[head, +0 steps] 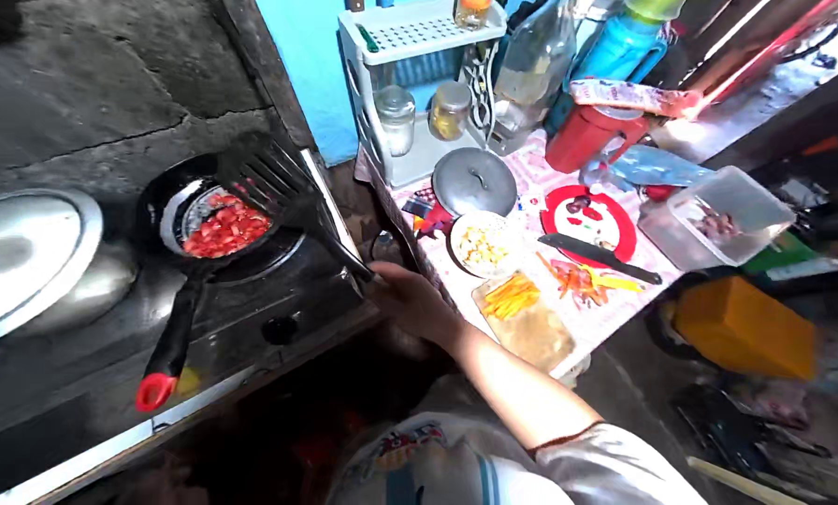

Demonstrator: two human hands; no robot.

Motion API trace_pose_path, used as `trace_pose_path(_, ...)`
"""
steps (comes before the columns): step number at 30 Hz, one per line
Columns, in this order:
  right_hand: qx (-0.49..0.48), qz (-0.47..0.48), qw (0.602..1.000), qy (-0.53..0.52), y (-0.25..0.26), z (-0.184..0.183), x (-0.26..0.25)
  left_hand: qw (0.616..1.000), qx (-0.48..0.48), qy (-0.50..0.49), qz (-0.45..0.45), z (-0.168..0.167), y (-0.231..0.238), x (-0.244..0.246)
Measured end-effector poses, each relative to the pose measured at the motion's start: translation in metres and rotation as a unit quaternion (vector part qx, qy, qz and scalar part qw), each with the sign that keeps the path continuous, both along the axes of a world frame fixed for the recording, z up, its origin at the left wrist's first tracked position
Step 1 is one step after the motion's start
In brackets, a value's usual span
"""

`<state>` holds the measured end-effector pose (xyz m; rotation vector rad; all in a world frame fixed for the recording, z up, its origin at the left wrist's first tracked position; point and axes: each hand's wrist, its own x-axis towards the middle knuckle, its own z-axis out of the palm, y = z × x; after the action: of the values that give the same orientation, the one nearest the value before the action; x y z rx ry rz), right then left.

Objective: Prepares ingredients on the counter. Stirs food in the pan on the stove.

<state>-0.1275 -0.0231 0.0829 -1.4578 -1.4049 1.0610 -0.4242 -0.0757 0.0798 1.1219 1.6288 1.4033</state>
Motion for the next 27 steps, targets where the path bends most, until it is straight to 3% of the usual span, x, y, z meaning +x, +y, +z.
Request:
trace_pose_path(5, -0.086, -0.086, 0.989, 0.087, -0.082, -0.017, 0.077, 0.988, -0.046, 0.023, -0.148, -0.031, -0.012, 0.068)
trace_pose_path(7, -0.096, -0.136, 0.985, 0.044, -0.115, -0.017, 0.113, 0.973, -0.075, 0.058, -0.212, -0.051, -0.005, 0.108)
trace_pose_path(11, -0.001, -0.213, 0.976, -0.052, -0.180, -0.030, 0.185, 0.919, -0.100, 0.138, -0.355, -0.076, 0.029, 0.198)
trace_pose_path(14, 0.002, -0.251, 0.955, -0.161, -0.210, -0.022, 0.222, 0.895, -0.126, 0.179, -0.390, -0.088, 0.060, 0.266)
trace_pose_path(17, 0.004, -0.265, 0.923, -0.280, -0.221, -0.016, 0.244, 0.906, -0.152, 0.123, -0.376, -0.112, 0.079, 0.315)
trace_pose_path(21, 0.072, -0.362, 0.901, -0.228, -0.215, -0.026, 0.258, 0.909, -0.214, -0.044, -0.354, -0.141, 0.080, 0.353)
trace_pose_path(22, 0.036, -0.375, 0.893, -0.246, -0.214, -0.027, 0.262, 0.904, -0.235, -0.067, -0.352, -0.144, 0.077, 0.359)
trace_pose_path(25, -0.222, -0.320, 0.869, -0.305, -0.210, -0.012, 0.274, 0.885, -0.290, -0.136, -0.339, -0.150, 0.068, 0.374)
trace_pose_path(27, -0.294, -0.255, 0.862, -0.326, -0.202, -0.005, 0.274, 0.872, -0.309, -0.181, -0.334, -0.148, 0.065, 0.379)
